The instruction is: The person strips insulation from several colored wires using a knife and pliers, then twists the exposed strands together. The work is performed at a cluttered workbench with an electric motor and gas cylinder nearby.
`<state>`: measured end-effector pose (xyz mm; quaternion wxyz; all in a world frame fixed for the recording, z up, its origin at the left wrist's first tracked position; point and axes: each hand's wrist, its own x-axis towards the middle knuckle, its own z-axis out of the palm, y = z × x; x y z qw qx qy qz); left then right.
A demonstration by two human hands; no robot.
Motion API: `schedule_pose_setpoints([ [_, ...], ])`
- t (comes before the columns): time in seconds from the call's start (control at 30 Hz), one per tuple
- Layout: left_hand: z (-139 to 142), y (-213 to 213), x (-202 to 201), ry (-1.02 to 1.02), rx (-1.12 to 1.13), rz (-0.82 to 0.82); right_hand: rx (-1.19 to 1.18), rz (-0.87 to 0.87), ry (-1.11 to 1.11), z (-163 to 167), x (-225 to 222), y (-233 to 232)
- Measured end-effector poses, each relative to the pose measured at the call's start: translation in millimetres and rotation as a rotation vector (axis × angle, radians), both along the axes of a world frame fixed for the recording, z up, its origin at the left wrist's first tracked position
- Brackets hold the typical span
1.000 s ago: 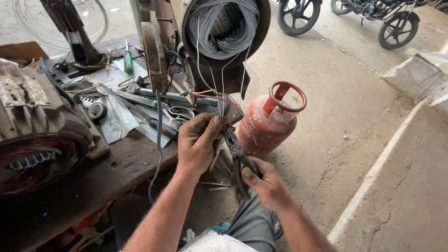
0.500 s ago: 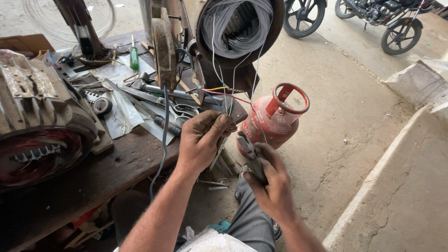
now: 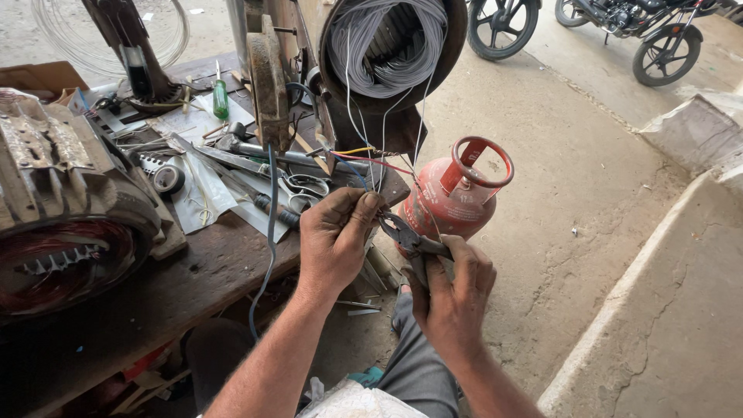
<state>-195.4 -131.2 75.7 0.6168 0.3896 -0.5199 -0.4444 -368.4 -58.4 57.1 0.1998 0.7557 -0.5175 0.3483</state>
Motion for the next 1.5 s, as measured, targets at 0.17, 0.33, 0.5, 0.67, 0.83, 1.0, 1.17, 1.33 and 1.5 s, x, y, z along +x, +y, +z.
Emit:
schedule_pose_setpoints([
  [0.17,-2.6,-0.7,-5.9,0.071,-0.057,-0.004,-0.015,-0.04,0.019,0.0,-1.2,1.1],
  [0.33,-12.4,-6.0,-5.6,0.117,-0.062,-0.043,0.082,0.063,-0.05,1.2,-6.7,-0.9],
  [0.5,-22.9,-19.5,3.7,0.131,-0.19,-0.15,0.716,0.464,-0.638,-6.2,-24.5,-6.0],
  [0.67,-26.1,-26.0,9.3,0.254,-0.115,-0.302,1.4,1.139,-1.515,-29.5,-30.8,-15.1],
  [0.83,-23.9,-27.0,11.4,0.273,-0.078,-0.339,1.335,1.143,-1.459,-41.6,-24.6,-16.5],
  [1.0,-22.5,-19.8,7.1,0.378,-0.089,-0.353,0.502,0.391,-0.521,-31.5,-14.3,-8.0],
  [1.17,-17.1,-15.0,-4.8,0.294,-0.079,-0.23,0.135,-0.026,-0.16,-20.1,0.9,0.8],
  [1.33,-15.7,-11.0,-10.9,0.267,-0.105,-0.136,0.109,-0.04,-0.099,-10.1,4.9,7.9],
  [1.5,-17.1,-10.7,-16.4,0.191,-0.137,-0.052,0.128,-0.037,-0.135,-4.2,7.9,11.8],
])
